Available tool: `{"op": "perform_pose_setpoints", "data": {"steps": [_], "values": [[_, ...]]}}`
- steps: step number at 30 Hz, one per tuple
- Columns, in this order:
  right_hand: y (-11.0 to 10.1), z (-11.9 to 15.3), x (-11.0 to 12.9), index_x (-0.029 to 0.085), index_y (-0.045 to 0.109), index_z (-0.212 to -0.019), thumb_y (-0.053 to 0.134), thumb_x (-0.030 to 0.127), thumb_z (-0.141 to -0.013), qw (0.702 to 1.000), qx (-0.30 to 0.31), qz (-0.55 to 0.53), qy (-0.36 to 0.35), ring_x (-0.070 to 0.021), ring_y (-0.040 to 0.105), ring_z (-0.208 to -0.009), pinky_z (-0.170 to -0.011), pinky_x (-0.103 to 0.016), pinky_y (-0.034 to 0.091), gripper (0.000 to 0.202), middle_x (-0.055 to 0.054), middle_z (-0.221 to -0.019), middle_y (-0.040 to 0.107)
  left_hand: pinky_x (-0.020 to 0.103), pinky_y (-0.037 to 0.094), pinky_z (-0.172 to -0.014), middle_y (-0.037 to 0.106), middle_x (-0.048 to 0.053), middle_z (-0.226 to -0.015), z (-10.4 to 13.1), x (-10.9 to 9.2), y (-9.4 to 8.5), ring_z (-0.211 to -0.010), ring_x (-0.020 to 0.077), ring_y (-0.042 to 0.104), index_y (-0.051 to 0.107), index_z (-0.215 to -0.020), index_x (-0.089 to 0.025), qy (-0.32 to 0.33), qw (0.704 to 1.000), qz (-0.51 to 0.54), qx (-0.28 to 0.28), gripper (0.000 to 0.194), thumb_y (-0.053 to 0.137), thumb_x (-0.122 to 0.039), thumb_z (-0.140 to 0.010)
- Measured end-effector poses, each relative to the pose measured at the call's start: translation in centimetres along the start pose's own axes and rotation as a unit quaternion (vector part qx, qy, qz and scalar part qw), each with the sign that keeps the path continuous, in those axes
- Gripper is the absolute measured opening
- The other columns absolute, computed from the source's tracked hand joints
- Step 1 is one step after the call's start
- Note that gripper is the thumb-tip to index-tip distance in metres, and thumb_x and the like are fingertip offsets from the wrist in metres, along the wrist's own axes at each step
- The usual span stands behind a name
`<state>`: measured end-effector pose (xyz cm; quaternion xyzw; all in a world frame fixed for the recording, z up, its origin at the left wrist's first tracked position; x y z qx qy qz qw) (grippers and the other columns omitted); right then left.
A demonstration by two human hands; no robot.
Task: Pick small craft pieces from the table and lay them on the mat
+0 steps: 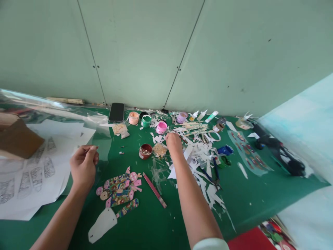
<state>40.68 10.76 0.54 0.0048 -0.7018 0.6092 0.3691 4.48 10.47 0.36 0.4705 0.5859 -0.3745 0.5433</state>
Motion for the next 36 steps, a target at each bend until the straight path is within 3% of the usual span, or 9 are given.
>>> {"op": "perform_pose_setpoints", "data": {"steps": [4, 9, 10, 12, 14, 19, 23, 27, 36], "values": [[-0.6, 1.1, 0.0, 0.019, 0.062, -0.064, 0.058, 0.022, -0.076, 0.990, -0.020, -0.142, -0.007, -0.0256, 0.065, -0.094, -0.087, -0.037, 0.050, 0.013, -0.011, -0.078, 0.069, 0.021, 0.028, -0.042, 0.044, -0.007, -0.046, -0.1, 0.1, 0.0, -0.043, 0.0075, 0.037, 0.058, -0.072, -0.018, 0.002, 1.000, 0.004, -0.001, 0.017, 0.063, -0.034, -0.076], [-2.6, 5.9, 2.5, 0.022, 0.057, -0.086, 0.050, 0.041, -0.082, 0.934, 0.002, -0.353, -0.051, -0.0147, 0.062, -0.073, -0.068, -0.030, 0.054, 0.021, -0.004, -0.085, 0.066, 0.021, 0.028, -0.043, 0.044, -0.007, -0.047, -0.2, 0.3, -0.2, -0.043, 0.0075, 0.037, 0.057, -0.071, -0.018, 0.001, 1.000, 0.008, 0.001, 0.017, 0.062, -0.033, -0.078], [-2.8, 7.2, 3.3, 0.022, 0.056, -0.084, 0.054, 0.043, -0.080, 0.912, 0.018, -0.404, -0.064, -0.0128, 0.060, -0.069, -0.064, -0.027, 0.053, 0.021, -0.002, -0.082, 0.065, 0.021, 0.028, -0.043, 0.044, -0.007, -0.047, -0.2, 0.3, -0.2, -0.043, 0.0076, 0.037, 0.058, -0.072, -0.018, 0.001, 1.000, 0.006, 0.000, 0.018, 0.062, -0.034, -0.078], [-2.5, 9.8, 5.3, 0.023, 0.056, -0.079, 0.070, 0.038, -0.072, 0.795, 0.106, -0.593, -0.075, -0.0104, 0.056, -0.062, -0.057, -0.024, 0.051, 0.022, 0.001, -0.075, 0.061, 0.021, 0.028, -0.043, 0.044, -0.007, -0.047, -0.1, 0.3, -0.3, -0.043, 0.0076, 0.037, 0.058, -0.072, -0.018, -0.002, 1.000, 0.000, -0.002, 0.018, 0.062, -0.034, -0.078], [-2.4, 11.8, 6.9, 0.023, 0.057, -0.075, 0.079, 0.034, -0.067, 0.712, 0.156, -0.681, -0.073, -0.0089, 0.054, -0.057, -0.052, -0.021, 0.048, 0.026, 0.004, -0.072, 0.060, 0.021, 0.028, -0.042, 0.044, -0.007, -0.047, -0.1, 0.4, -0.3, -0.043, 0.0075, 0.038, 0.059, -0.072, -0.018, -0.007, 1.000, -0.003, -0.002, 0.018, 0.063, -0.034, -0.077], [-2.0, 14.5, 9.3, 0.023, 0.059, -0.072, 0.085, 0.032, -0.066, 0.644, 0.229, -0.725, -0.080, -0.0071, 0.051, -0.052, -0.046, -0.019, 0.045, 0.028, 0.006, -0.069, 0.061, 0.020, 0.029, -0.042, 0.044, -0.007, -0.047, -0.1, 0.1, -0.2, -0.043, 0.0072, 0.038, 0.059, -0.071, -0.017, -0.004, 1.000, 0.010, -0.003, 0.018, 0.063, -0.034, -0.075], [-1.8, 15.3, 9.9, 0.026, 0.065, -0.079, 0.084, 0.028, -0.068, 0.641, 0.255, -0.716, -0.106, -0.0065, 0.050, -0.051, -0.047, -0.018, 0.045, 0.022, 0.005, -0.070, 0.063, 0.019, 0.027, -0.040, 0.044, -0.008, -0.046, -0.1, 0.0, -0.2, -0.042, 0.0066, 0.036, 0.058, -0.071, -0.018, 0.000, 1.000, 0.017, -0.005, 0.017, 0.063, -0.033, -0.075], [-1.5, 15.6, 10.0, 0.028, 0.073, -0.090, 0.085, 0.031, -0.068, 0.675, 0.253, -0.680, -0.132, -0.0070, 0.048, -0.053, -0.045, -0.018, 0.044, 0.025, 0.004, -0.065, 0.059, 0.018, 0.027, -0.039, 0.045, -0.008, -0.047, -0.1, 0.1, -0.4, -0.041, 0.0060, 0.036, 0.057, -0.070, -0.018, 0.000, 1.000, 0.015, -0.004, 0.017, 0.063, -0.033, -0.076], [-3.8, 17.1, 10.3, 0.028, 0.074, -0.100, 0.071, 0.018, -0.080, 0.826, 0.126, -0.495, -0.239, -0.0087, 0.058, -0.066, -0.060, -0.022, 0.052, 0.023, 0.001, -0.079, 0.067, 0.017, 0.027, -0.039, 0.044, -0.008, -0.046, -0.1, 0.4, -0.3, -0.041, 0.0061, 0.036, 0.055, -0.070, -0.018, -0.005, 1.000, 0.025, -0.003, 0.018, 0.063, -0.033, -0.076]]}}
Point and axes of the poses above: each hand's wrist, its own z-axis away from the middle knuckle, its own y-axis out of the palm, x = y × z, the point moved 8 cm from there along -z, towards the middle knuckle
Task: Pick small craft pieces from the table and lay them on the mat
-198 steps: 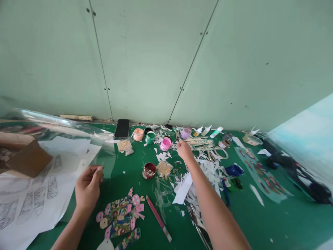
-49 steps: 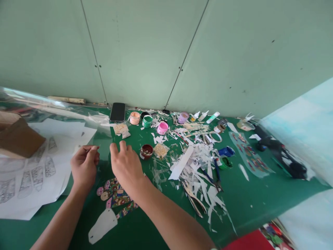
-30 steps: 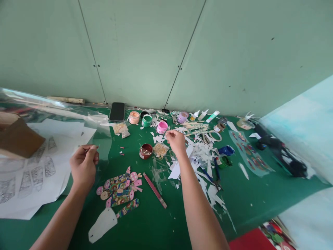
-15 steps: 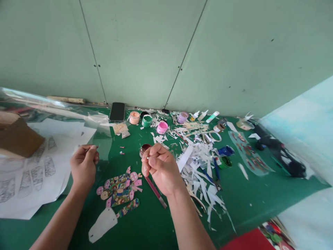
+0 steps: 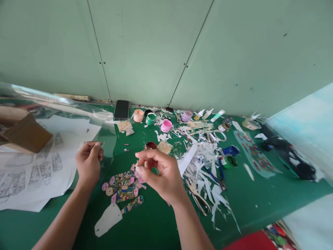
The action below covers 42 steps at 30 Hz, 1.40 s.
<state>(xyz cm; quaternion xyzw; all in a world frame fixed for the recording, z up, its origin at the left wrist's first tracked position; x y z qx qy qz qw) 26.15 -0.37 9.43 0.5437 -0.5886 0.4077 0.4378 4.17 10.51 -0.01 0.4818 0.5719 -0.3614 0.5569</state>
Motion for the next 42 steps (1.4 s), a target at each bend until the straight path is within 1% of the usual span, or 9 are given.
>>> {"op": "perform_pose_setpoints", "data": {"steps": [8, 12, 19, 23, 27, 30, 33, 36, 42], "values": [[1.1, 0.8, 3.3, 0.025, 0.067, -0.105, 0.061, 0.013, -0.085, 0.982, 0.004, 0.171, -0.078, -0.0078, 0.057, -0.064, -0.059, -0.020, 0.051, 0.024, 0.002, -0.083, 0.068, 0.018, 0.026, -0.039, 0.045, -0.007, -0.047, 0.0, 0.0, 0.0, -0.041, 0.0061, 0.036, 0.056, -0.070, -0.018, 0.002, 1.000, -0.001, -0.002, 0.017, 0.063, -0.032, -0.077], [3.5, -0.4, 0.1, 0.019, 0.068, -0.105, 0.055, 0.010, -0.087, 0.938, 0.049, 0.342, -0.040, -0.0117, 0.060, -0.070, -0.062, -0.024, 0.052, 0.023, -0.004, -0.090, 0.069, 0.019, 0.027, -0.039, 0.045, -0.007, -0.046, 0.1, -0.1, 0.1, -0.042, 0.0065, 0.037, 0.056, -0.069, -0.018, 0.004, 1.000, -0.002, -0.001, 0.017, 0.063, -0.032, -0.076], [8.4, -2.3, -8.6, 0.014, 0.066, -0.110, 0.044, 0.002, -0.089, 0.784, 0.167, 0.595, 0.063, -0.0219, 0.065, -0.091, -0.068, -0.030, 0.053, 0.033, -0.012, -0.104, 0.067, 0.021, 0.028, -0.041, 0.044, -0.008, -0.045, -0.1, 0.1, 0.2, -0.042, 0.0072, 0.037, 0.058, -0.070, -0.018, 0.000, 1.000, 0.005, -0.002, 0.015, 0.064, -0.030, -0.075], [8.0, -2.2, -7.1, 0.020, 0.068, -0.110, 0.047, 0.009, -0.092, 0.814, 0.136, 0.564, 0.030, -0.0182, 0.066, -0.085, -0.062, -0.025, 0.049, 0.030, -0.008, -0.103, 0.069, 0.021, 0.028, -0.041, 0.045, -0.008, -0.045, -0.2, 0.2, 0.2, -0.042, 0.0073, 0.037, 0.058, -0.069, -0.018, 0.001, 1.000, 0.005, -0.006, 0.015, 0.064, -0.030, -0.075], [0.5, -3.5, -4.2, 0.025, 0.071, -0.098, 0.048, 0.028, -0.095, 0.872, 0.005, 0.488, 0.030, -0.0127, 0.063, -0.064, -0.059, -0.023, 0.044, 0.023, -0.001, -0.079, 0.072, 0.021, 0.028, -0.041, 0.045, -0.008, -0.045, -0.2, 0.1, 0.2, -0.041, 0.0073, 0.038, 0.058, -0.069, -0.018, -0.001, 1.000, 0.001, -0.010, 0.014, 0.065, -0.030, -0.074], [-10.9, -5.0, -3.8, 0.022, 0.071, -0.106, 0.047, 0.026, -0.094, 0.796, -0.188, 0.559, 0.140, -0.0187, 0.069, -0.081, -0.073, -0.028, 0.049, 0.027, -0.005, -0.092, 0.075, 0.021, 0.027, -0.040, 0.044, -0.008, -0.044, -0.2, 0.0, 0.3, -0.040, 0.0073, 0.038, 0.058, -0.069, -0.018, 0.000, 1.000, -0.002, -0.013, 0.014, 0.064, -0.030, -0.074], [-18.6, -7.2, -6.0, 0.016, 0.073, -0.106, 0.045, 0.014, -0.088, 0.734, -0.184, 0.616, 0.219, -0.0259, 0.069, -0.095, -0.082, -0.034, 0.050, 0.033, -0.013, -0.104, 0.074, 0.021, 0.027, -0.041, 0.044, -0.007, -0.044, -0.1, 0.0, 0.5, -0.041, 0.0072, 0.038, 0.059, -0.069, -0.018, 0.000, 1.000, -0.010, -0.007, 0.012, 0.063, -0.027, -0.075], [-20.8, -9.3, -8.9, 0.018, 0.072, -0.112, 0.045, 0.008, -0.087, 0.744, -0.123, 0.626, 0.202, -0.0230, 0.066, -0.107, -0.094, -0.032, 0.047, 0.039, -0.010, -0.115, 0.072, 0.021, 0.029, -0.042, 0.045, -0.007, -0.045, 0.0, -0.2, 0.8, -0.042, 0.0073, 0.039, 0.060, -0.070, -0.017, 0.007, 1.000, -0.016, 0.000, 0.010, 0.064, -0.025, -0.075], [-19.6, -10.6, -12.9, 0.017, 0.071, -0.115, 0.053, 0.019, -0.090, 0.737, -0.045, 0.650, 0.178, -0.0228, 0.061, -0.114, -0.103, -0.033, 0.041, 0.031, -0.012, -0.119, 0.070, 0.021, 0.027, -0.040, 0.044, -0.007, -0.043, 0.2, -0.5, 1.2, -0.041, 0.0070, 0.038, 0.059, -0.069, -0.017, 0.009, 1.000, -0.025, -0.005, 0.010, 0.065, -0.024, -0.073]]}}
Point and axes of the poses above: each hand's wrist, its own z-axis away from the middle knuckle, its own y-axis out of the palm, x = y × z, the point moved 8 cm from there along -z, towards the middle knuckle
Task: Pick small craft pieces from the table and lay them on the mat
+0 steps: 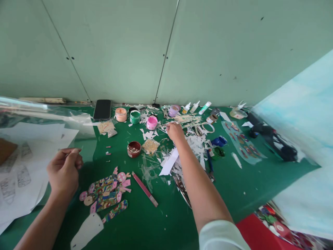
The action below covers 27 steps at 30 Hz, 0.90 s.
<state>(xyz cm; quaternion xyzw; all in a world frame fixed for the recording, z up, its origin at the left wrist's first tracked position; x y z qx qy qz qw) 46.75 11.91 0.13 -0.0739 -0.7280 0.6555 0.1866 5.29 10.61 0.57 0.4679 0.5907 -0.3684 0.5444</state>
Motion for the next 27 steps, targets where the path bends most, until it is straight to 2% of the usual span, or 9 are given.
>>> {"op": "perform_pose_setpoints", "data": {"steps": [3, 6, 9, 12, 16, 18, 21, 23, 27], "values": [[0.1, 0.0, -1.0, 0.012, 0.075, -0.099, 0.052, 0.024, -0.091, 0.999, -0.006, 0.029, 0.041, -0.0301, 0.061, -0.111, -0.097, -0.038, 0.045, 0.028, -0.021, -0.108, 0.071, 0.021, 0.027, -0.039, 0.044, -0.007, -0.043, 0.0, 0.0, 0.1, -0.040, 0.0068, 0.038, 0.059, -0.069, -0.017, -0.008, 1.000, -0.009, -0.001, 0.011, 0.065, -0.025, -0.072], [-0.2, -0.5, -1.8, 0.011, 0.075, -0.101, 0.048, 0.022, -0.092, 0.997, -0.011, 0.036, 0.065, -0.0301, 0.065, -0.105, -0.091, -0.037, 0.047, 0.030, -0.021, -0.102, 0.072, 0.021, 0.026, -0.039, 0.044, -0.008, -0.043, -0.1, 0.0, 0.0, -0.040, 0.0066, 0.037, 0.059, -0.070, -0.017, -0.010, 1.000, -0.005, -0.001, 0.012, 0.066, -0.026, -0.071], [-0.1, -1.4, -1.2, 0.018, 0.071, -0.116, 0.044, 0.016, -0.093, 0.999, -0.005, 0.021, 0.031, -0.0227, 0.065, -0.105, -0.093, -0.031, 0.046, 0.035, -0.013, -0.110, 0.072, 0.021, 0.026, -0.039, 0.044, -0.008, -0.043, -0.2, 0.0, -0.1, -0.040, 0.0066, 0.037, 0.059, -0.069, -0.017, -0.008, 1.000, -0.006, -0.004, 0.013, 0.066, -0.027, -0.071], [0.5, -2.0, -0.4, 0.024, 0.069, -0.120, 0.054, 0.017, -0.090, 1.000, 0.018, 0.006, -0.020, -0.0187, 0.062, -0.111, -0.097, -0.026, 0.043, 0.034, -0.008, -0.119, 0.070, 0.021, 0.026, -0.039, 0.044, -0.007, -0.043, -0.2, -0.1, -0.2, -0.040, 0.0068, 0.037, 0.059, -0.069, -0.017, -0.009, 1.000, -0.015, -0.008, 0.014, 0.066, -0.028, -0.070], [1.1, -2.1, -0.6, 0.018, 0.072, -0.112, 0.058, 0.016, -0.088, 0.999, 0.038, -0.002, -0.030, -0.0206, 0.065, -0.104, -0.095, -0.029, 0.045, 0.028, -0.012, -0.112, 0.070, 0.021, 0.027, -0.039, 0.044, -0.007, -0.044, -0.2, -0.1, -0.3, -0.041, 0.0070, 0.038, 0.059, -0.070, -0.017, -0.014, 1.000, -0.016, -0.007, 0.014, 0.066, -0.029, -0.070], [0.8, -2.0, -0.5, 0.015, 0.071, -0.114, 0.057, 0.013, -0.087, 0.999, 0.037, -0.008, -0.032, -0.0229, 0.065, -0.106, -0.096, -0.032, 0.045, 0.031, -0.015, -0.111, 0.070, 0.021, 0.027, -0.039, 0.044, -0.007, -0.044, -0.2, 0.0, -0.3, -0.041, 0.0071, 0.038, 0.059, -0.070, -0.017, -0.013, 1.000, -0.015, -0.005, 0.013, 0.065, -0.029, -0.071], [0.0, -2.0, 1.3, 0.015, 0.055, -0.137, 0.062, 0.014, -0.083, 0.997, 0.027, -0.031, -0.069, -0.0250, 0.056, -0.123, -0.104, -0.034, 0.040, 0.054, -0.016, -0.132, 0.060, 0.021, 0.027, -0.039, 0.044, -0.007, -0.045, -0.2, 0.2, -0.5, -0.041, 0.0074, 0.038, 0.060, -0.071, -0.017, -0.009, 1.000, -0.021, -0.003, 0.013, 0.066, -0.029, -0.072], [-0.5, -2.1, 3.1, 0.019, 0.042, -0.147, 0.067, 0.022, -0.082, 0.993, 0.024, -0.053, -0.101, -0.0244, 0.048, -0.132, -0.108, -0.034, 0.037, 0.070, -0.014, -0.145, 0.050, 0.022, 0.027, -0.039, 0.044, -0.007, -0.046, -0.2, 0.3, -0.6, -0.041, 0.0077, 0.038, 0.060, -0.071, -0.017, -0.006, 1.000, -0.028, -0.003, 0.014, 0.066, -0.030, -0.073], [-0.2, -2.6, 6.1, 0.020, 0.035, -0.150, 0.070, 0.036, -0.081, 0.989, 0.040, -0.081, -0.117, -0.0251, 0.050, -0.131, -0.108, -0.035, 0.037, 0.079, -0.013, -0.144, 0.052, 0.022, 0.027, -0.039, 0.044, -0.007, -0.045, -0.3, 0.4, -0.7, -0.041, 0.0081, 0.038, 0.060, -0.071, -0.017, -0.007, 1.000, -0.028, -0.003, 0.014, 0.065, -0.030, -0.074]]}}
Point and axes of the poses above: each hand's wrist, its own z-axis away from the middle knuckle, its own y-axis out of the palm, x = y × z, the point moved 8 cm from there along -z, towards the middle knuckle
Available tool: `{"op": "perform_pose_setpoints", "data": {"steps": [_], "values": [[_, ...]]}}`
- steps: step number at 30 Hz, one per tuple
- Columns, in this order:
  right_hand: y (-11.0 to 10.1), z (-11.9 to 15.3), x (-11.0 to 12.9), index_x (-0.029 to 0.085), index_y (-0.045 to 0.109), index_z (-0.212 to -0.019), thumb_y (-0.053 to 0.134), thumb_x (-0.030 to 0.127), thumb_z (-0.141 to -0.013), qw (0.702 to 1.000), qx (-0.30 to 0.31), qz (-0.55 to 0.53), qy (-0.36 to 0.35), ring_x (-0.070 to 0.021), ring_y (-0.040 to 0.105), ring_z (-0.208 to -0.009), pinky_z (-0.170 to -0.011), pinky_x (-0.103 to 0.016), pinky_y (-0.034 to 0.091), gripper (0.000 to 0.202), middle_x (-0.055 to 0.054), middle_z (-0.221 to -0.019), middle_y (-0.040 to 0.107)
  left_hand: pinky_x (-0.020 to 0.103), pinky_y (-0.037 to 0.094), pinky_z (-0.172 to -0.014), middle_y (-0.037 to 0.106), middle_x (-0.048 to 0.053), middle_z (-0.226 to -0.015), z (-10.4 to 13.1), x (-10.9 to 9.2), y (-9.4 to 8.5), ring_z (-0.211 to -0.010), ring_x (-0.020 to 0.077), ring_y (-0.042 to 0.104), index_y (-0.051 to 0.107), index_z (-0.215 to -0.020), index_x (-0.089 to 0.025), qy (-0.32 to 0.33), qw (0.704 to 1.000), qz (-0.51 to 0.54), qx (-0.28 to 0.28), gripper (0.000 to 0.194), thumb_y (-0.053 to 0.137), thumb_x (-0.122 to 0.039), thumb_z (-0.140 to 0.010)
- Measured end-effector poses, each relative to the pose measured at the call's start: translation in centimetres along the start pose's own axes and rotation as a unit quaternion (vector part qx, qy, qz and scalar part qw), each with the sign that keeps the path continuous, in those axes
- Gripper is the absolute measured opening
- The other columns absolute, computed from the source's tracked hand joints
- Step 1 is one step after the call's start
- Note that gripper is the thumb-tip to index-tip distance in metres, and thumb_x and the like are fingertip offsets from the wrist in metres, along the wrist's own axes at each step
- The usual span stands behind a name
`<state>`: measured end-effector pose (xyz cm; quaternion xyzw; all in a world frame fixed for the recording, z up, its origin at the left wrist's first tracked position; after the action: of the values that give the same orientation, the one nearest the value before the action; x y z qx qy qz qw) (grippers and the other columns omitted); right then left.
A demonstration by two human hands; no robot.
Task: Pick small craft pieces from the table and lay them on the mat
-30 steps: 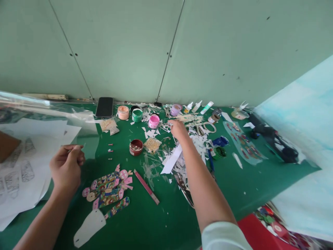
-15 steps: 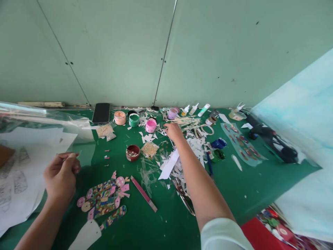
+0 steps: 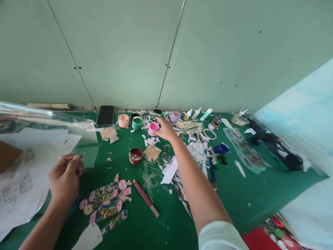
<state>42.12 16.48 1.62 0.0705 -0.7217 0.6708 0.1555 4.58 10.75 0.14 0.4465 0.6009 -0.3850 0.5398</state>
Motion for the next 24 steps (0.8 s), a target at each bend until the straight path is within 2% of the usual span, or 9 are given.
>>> {"op": "perform_pose_setpoints", "data": {"steps": [3, 5, 7, 11, 13, 15, 17, 21, 24], "values": [[0.7, -0.4, 0.7, 0.021, 0.037, -0.148, 0.069, 0.037, -0.081, 1.000, 0.026, -0.006, 0.015, -0.0256, 0.056, -0.125, -0.101, -0.033, 0.043, 0.076, -0.011, -0.142, 0.055, 0.022, 0.027, -0.039, 0.044, -0.007, -0.045, 0.0, 0.0, 0.0, -0.041, 0.0081, 0.038, 0.060, -0.071, -0.018, -0.005, 1.000, 0.003, 0.000, 0.014, 0.065, -0.030, -0.073], [0.6, -0.2, 0.4, 0.021, 0.037, -0.148, 0.067, 0.036, -0.081, 0.999, 0.043, 0.001, 0.032, -0.0264, 0.059, -0.121, -0.095, -0.032, 0.046, 0.074, -0.011, -0.142, 0.055, 0.022, 0.027, -0.039, 0.044, -0.007, -0.045, 0.0, -0.1, 0.0, -0.041, 0.0080, 0.037, 0.060, -0.071, -0.018, -0.005, 1.000, 0.006, 0.002, 0.015, 0.066, -0.032, -0.073], [0.1, 0.5, -0.7, 0.020, 0.039, -0.147, 0.067, 0.033, -0.079, 0.996, 0.065, 0.017, 0.054, -0.0276, 0.064, -0.112, -0.088, -0.033, 0.049, 0.074, -0.013, -0.139, 0.058, 0.022, 0.026, -0.039, 0.043, -0.007, -0.046, 0.0, -0.1, -0.1, -0.041, 0.0077, 0.037, 0.059, -0.071, -0.018, -0.006, 1.000, 0.008, 0.004, 0.017, 0.065, -0.034, -0.073], [-0.9, 2.0, -3.2, 0.017, 0.054, -0.136, 0.078, 0.024, -0.065, 0.987, 0.113, 0.060, 0.093, -0.0279, 0.069, -0.095, -0.078, -0.031, 0.051, 0.075, -0.014, -0.121, 0.069, 0.021, 0.026, -0.039, 0.042, -0.008, -0.045, 0.0, 0.1, -0.2, -0.040, 0.0072, 0.035, 0.058, -0.072, -0.019, -0.006, 1.000, 0.009, 0.006, 0.018, 0.064, -0.035, -0.076], [-1.2, 2.2, -3.6, 0.016, 0.060, -0.128, 0.076, 0.030, -0.070, 0.987, 0.104, 0.078, 0.098, -0.0286, 0.068, -0.098, -0.080, -0.032, 0.050, 0.061, -0.015, -0.118, 0.070, 0.021, 0.026, -0.039, 0.043, -0.008, -0.046, 0.0, 0.2, -0.2, -0.041, 0.0074, 0.035, 0.059, -0.072, -0.019, -0.006, 1.000, 0.008, 0.006, 0.018, 0.065, -0.035, -0.076], [-1.4, 1.6, -3.1, 0.015, 0.064, -0.122, 0.064, 0.033, -0.084, 0.989, 0.072, 0.092, 0.094, -0.0286, 0.066, -0.106, -0.086, -0.034, 0.049, 0.041, -0.016, -0.120, 0.068, 0.021, 0.027, -0.040, 0.043, -0.008, -0.046, 0.0, 0.2, -0.2, -0.042, 0.0077, 0.036, 0.059, -0.072, -0.019, -0.007, 1.000, 0.007, 0.006, 0.018, 0.065, -0.035, -0.076], [-1.3, 0.5, -1.9, 0.017, 0.066, -0.119, 0.050, 0.026, -0.093, 0.991, 0.040, 0.100, 0.078, -0.0258, 0.064, -0.110, -0.091, -0.033, 0.047, 0.032, -0.014, -0.121, 0.068, 0.021, 0.027, -0.040, 0.043, -0.007, -0.046, 0.0, 0.2, -0.2, -0.042, 0.0079, 0.036, 0.059, -0.072, -0.019, -0.007, 1.000, 0.004, 0.005, 0.018, 0.065, -0.035, -0.077], [-0.5, -3.1, 1.3, 0.021, 0.069, -0.114, 0.045, 0.012, -0.094, 0.993, 0.013, 0.110, 0.033, -0.0214, 0.060, -0.116, -0.097, -0.031, 0.044, 0.032, -0.010, -0.124, 0.066, 0.022, 0.028, -0.041, 0.044, -0.007, -0.047, 0.1, 0.3, -0.1, -0.043, 0.0082, 0.037, 0.059, -0.071, -0.019, -0.004, 1.000, 0.003, 0.009, 0.019, 0.065, -0.036, -0.077], [0.4, -5.6, 2.8, 0.018, 0.069, -0.108, 0.055, 0.018, -0.094, 0.992, 0.024, 0.122, 0.009, -0.0227, 0.059, -0.117, -0.100, -0.038, 0.045, 0.021, -0.011, -0.123, 0.065, 0.022, 0.028, -0.042, 0.044, -0.007, -0.047, 0.2, 0.5, -0.2, -0.043, 0.0082, 0.038, 0.059, -0.071, -0.019, -0.005, 1.000, 0.002, 0.013, 0.020, 0.065, -0.037, -0.077]]}}
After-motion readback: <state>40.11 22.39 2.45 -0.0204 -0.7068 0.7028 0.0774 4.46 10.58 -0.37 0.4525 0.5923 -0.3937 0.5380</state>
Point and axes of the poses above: each hand's wrist, its own z-axis away from the middle knuckle, its own y-axis out of the palm, x = y × z, the point moved 8 cm from there along -z, towards the middle knuckle
